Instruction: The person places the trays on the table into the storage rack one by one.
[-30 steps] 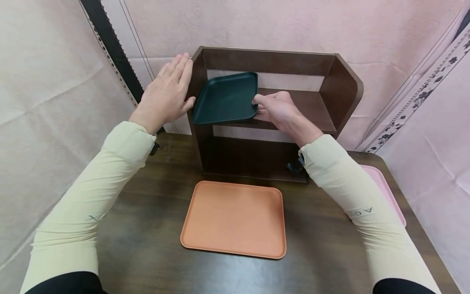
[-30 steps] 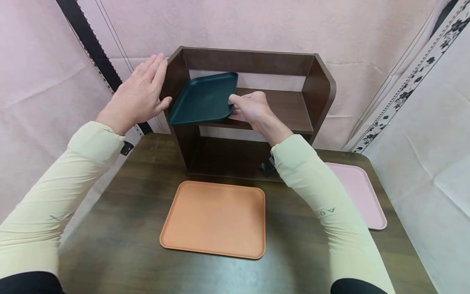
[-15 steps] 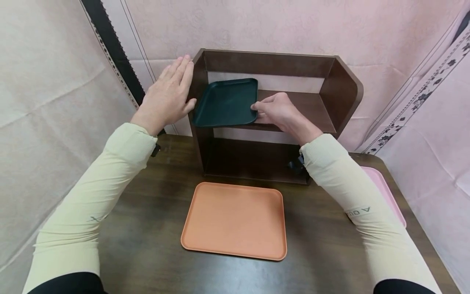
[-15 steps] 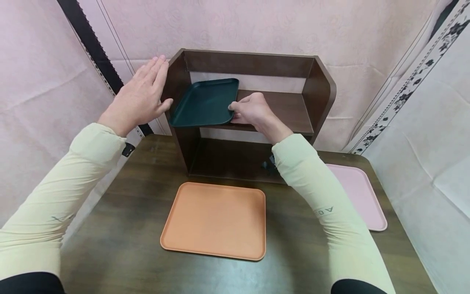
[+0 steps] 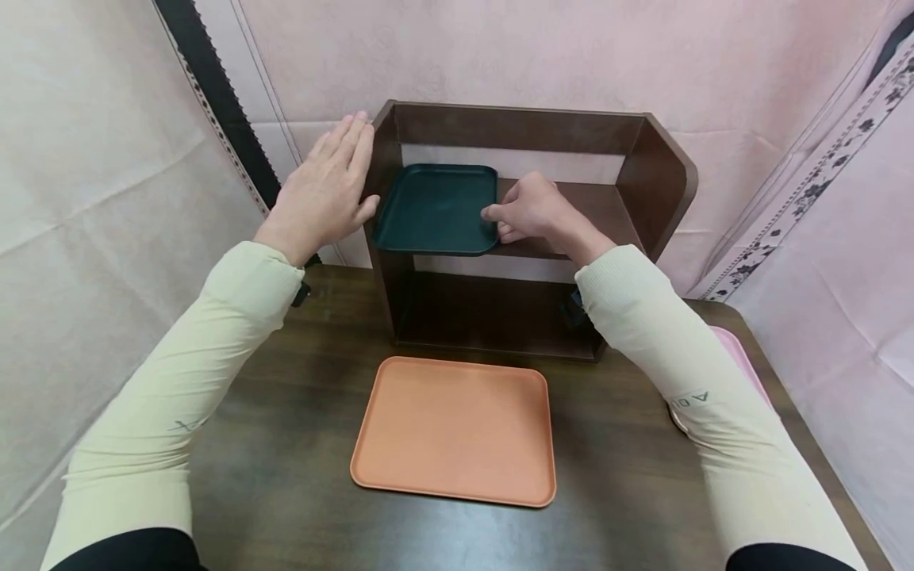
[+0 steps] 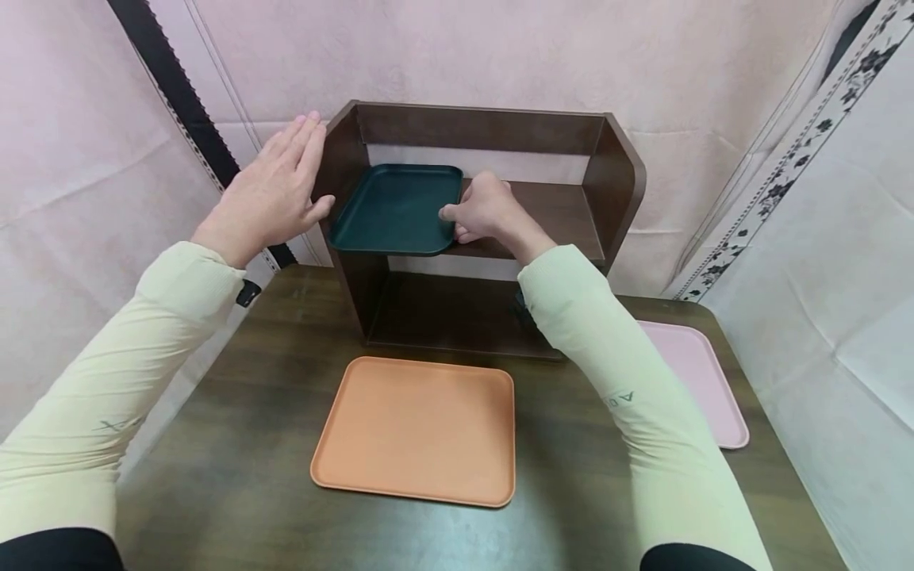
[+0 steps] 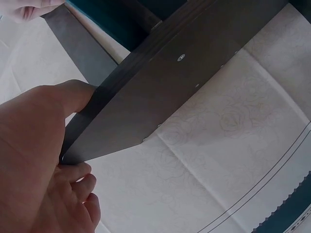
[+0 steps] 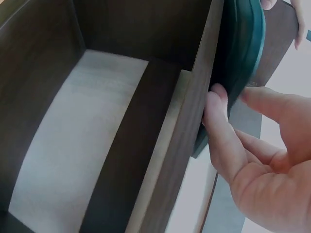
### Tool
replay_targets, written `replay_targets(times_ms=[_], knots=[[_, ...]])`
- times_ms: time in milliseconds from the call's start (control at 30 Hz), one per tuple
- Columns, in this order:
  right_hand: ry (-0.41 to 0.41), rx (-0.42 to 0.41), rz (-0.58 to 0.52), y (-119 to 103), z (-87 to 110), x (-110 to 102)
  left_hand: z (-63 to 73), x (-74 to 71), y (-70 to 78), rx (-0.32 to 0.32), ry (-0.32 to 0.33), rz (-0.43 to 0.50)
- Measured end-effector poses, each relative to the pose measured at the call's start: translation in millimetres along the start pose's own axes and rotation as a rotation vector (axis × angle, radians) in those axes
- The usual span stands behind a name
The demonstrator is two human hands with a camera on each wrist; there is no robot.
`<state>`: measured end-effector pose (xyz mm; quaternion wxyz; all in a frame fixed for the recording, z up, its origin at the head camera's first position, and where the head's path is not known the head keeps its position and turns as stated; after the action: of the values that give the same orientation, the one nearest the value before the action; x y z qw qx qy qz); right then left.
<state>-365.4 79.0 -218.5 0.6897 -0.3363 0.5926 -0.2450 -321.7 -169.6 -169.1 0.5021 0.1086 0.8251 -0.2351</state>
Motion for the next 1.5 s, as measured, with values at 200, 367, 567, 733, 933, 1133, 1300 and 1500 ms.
replay_targets(times_ms=[200,367,567,733,933,1133,1300,1500], knots=[[-0.044,-0.052,0.034,-15.7,10.7,-4.3,4.0,-0.7,-4.6,-0.015,-0.012,-0.016],[-0.054,-0.091,0.202,-27.0,30.4,-22.2,3.8,-2.5,-5.8,-0.012,-0.011,-0.047],[-0.104,-0.123,0.347,-32.9,61.9,-40.0,2.4,-5.4,-10.1,-0.028,-0.033,-0.065],[-0.151,-0.136,0.413,-25.8,86.3,-49.1,1.6,-6.5,-12.8,-0.038,-0.040,-0.054],[-0.168,-0.130,0.470,2.6,114.3,-60.6,2.8,-6.7,-13.4,-0.041,-0.021,-0.031],[-0.198,-0.084,0.441,52.6,134.3,-79.1,2.3,-4.3,-11.7,-0.035,-0.028,-0.034],[-0.205,-0.029,0.511,102.5,148.6,-99.6,2.3,-1.4,-7.0,-0.019,-0.032,-0.022],[-0.245,0.080,0.453,164.3,162.9,-121.5,3.0,-1.2,-5.1,-0.022,-0.025,-0.020]])
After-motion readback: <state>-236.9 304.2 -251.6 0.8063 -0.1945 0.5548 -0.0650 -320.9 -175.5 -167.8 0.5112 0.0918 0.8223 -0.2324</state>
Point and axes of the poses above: each hand's wrist, its own z-axis away from the middle knuckle, its own x-axis out of the palm, y = z × x, the point moved 8 cm from there along -z, towards the middle knuckle, and after that the axes turned 3 degrees about y, right-handed, at the moved point
